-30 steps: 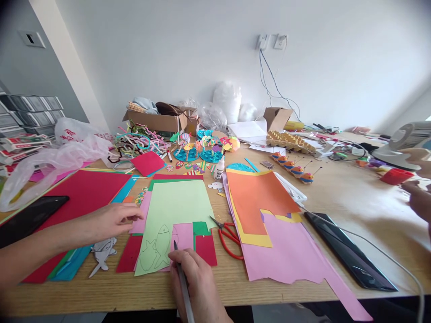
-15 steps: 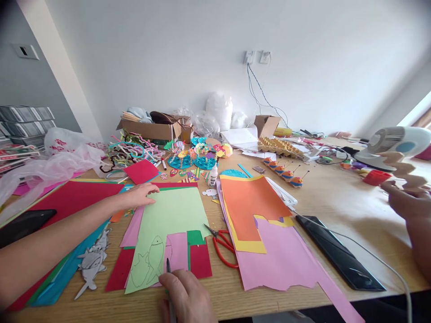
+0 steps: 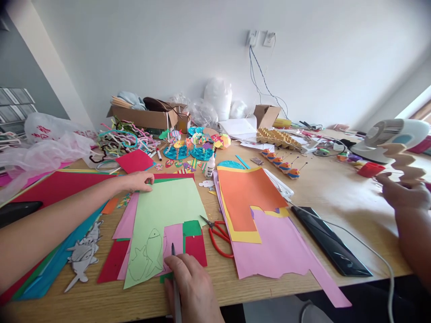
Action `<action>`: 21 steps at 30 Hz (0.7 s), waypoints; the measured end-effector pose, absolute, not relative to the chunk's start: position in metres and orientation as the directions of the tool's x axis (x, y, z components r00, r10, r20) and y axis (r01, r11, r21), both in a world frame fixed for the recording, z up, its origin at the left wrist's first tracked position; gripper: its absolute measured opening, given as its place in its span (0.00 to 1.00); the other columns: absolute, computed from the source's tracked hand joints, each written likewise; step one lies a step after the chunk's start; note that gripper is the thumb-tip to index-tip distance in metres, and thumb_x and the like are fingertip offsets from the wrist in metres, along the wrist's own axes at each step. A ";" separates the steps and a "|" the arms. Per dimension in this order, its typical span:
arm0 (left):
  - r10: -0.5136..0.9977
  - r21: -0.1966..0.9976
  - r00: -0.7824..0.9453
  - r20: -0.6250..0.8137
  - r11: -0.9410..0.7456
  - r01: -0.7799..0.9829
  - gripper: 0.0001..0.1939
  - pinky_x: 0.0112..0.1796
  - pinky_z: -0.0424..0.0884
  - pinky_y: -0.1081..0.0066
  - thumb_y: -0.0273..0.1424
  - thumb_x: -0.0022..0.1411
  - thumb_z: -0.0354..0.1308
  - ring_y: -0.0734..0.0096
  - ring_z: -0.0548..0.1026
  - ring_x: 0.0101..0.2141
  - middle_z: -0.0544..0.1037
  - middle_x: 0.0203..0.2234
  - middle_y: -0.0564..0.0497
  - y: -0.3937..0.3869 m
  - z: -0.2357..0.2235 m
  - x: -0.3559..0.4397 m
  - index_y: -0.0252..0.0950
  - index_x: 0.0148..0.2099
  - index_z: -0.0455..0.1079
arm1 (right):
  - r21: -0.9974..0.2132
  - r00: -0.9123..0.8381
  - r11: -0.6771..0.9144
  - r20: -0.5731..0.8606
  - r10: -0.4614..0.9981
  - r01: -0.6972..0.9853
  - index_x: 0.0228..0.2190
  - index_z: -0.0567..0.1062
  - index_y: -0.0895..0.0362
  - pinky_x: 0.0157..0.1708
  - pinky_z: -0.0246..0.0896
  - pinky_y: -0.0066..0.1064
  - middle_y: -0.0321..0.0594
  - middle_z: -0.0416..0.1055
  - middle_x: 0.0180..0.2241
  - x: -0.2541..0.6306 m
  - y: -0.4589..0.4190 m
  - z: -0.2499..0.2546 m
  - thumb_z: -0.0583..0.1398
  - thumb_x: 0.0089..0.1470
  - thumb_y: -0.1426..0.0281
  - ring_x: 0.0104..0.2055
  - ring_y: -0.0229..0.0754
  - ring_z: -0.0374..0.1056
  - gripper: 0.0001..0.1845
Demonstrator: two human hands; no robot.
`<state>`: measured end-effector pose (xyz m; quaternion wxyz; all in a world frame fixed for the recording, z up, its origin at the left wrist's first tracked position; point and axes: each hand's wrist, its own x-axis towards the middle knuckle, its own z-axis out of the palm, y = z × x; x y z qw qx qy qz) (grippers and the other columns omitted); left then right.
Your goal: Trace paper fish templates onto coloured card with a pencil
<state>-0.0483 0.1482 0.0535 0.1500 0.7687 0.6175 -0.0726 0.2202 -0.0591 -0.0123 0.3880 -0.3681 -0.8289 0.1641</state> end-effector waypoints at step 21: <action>0.952 0.243 0.278 -0.130 -0.242 0.940 0.15 0.44 0.73 0.55 0.34 0.67 0.57 0.59 0.73 0.45 0.71 0.50 0.44 0.119 0.067 -0.042 0.34 0.54 0.67 | -0.573 -0.400 0.690 0.563 0.724 0.443 0.47 0.68 0.55 0.35 0.70 0.28 0.45 0.74 0.38 0.212 -0.070 -0.002 0.54 0.54 0.81 0.37 0.41 0.73 0.19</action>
